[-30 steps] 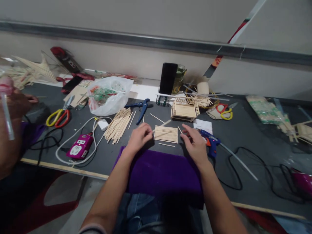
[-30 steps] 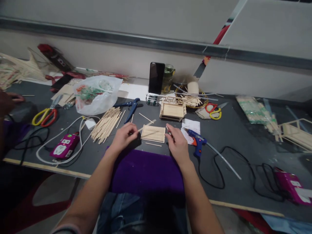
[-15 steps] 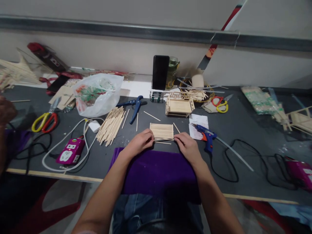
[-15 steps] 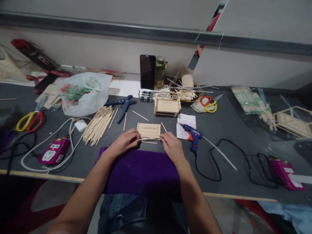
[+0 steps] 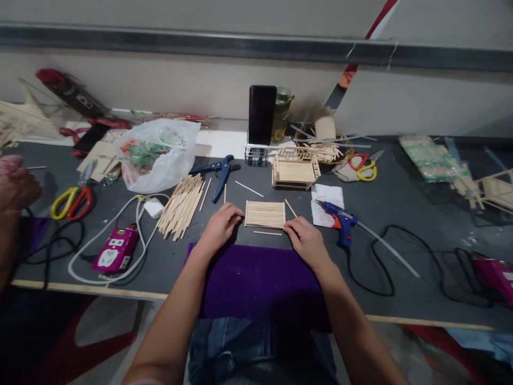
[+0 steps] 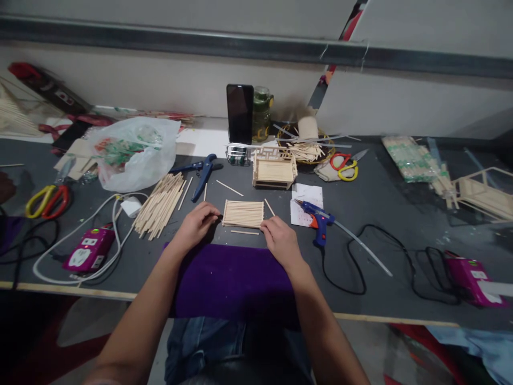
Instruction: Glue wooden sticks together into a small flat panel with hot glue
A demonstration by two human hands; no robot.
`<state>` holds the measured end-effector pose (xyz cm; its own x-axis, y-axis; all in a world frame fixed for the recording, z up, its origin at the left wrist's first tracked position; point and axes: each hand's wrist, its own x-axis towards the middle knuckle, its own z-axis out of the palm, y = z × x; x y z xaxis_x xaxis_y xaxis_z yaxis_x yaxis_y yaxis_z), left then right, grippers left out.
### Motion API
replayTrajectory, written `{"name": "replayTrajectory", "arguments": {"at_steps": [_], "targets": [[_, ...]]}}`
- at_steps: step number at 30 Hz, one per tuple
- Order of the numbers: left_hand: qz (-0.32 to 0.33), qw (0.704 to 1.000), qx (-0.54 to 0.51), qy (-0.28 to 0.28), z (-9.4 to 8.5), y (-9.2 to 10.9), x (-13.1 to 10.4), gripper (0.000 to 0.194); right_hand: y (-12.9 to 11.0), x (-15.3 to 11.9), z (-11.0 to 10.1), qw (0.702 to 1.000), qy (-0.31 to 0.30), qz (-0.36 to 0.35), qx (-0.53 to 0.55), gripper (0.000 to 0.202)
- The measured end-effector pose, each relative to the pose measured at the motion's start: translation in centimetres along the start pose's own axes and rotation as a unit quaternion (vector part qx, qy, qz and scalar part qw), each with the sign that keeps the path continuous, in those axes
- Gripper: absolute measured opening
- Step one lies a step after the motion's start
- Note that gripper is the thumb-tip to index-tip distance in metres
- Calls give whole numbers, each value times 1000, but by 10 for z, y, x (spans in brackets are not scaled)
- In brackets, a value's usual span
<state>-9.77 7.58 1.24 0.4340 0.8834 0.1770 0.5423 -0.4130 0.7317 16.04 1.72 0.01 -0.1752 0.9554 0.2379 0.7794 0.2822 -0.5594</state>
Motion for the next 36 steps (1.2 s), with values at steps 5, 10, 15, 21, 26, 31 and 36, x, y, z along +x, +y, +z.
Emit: {"name": "replayTrajectory", "arguments": {"at_steps": [5,10,15,21,26,31,36], "targets": [[-27,999,22,-39,-2,-5,-1,9,2,0,2,1000,1,-4,12,21],[-30,998,12,-55,-2,-1,-1,7,3,1,1,1000,-3,0,21,22],[-19,998,9,-63,-3,1,-2,7,2,1,1,1000,-2,-1,23,22],[-22,996,46,-70,-2,4,-1,9,2,3,0,999,-7,15,40,19],[-27,996,55,-66,-1,5,-1,10,6,2,-3,996,-7,55,69,11],[-21,996,53,-68,-2,5,-1,9,6,2,-4,995,-10,73,70,10],[-20,996,55,-69,-2,6,0,9,3,3,-5,996,-11,64,61,13]]}}
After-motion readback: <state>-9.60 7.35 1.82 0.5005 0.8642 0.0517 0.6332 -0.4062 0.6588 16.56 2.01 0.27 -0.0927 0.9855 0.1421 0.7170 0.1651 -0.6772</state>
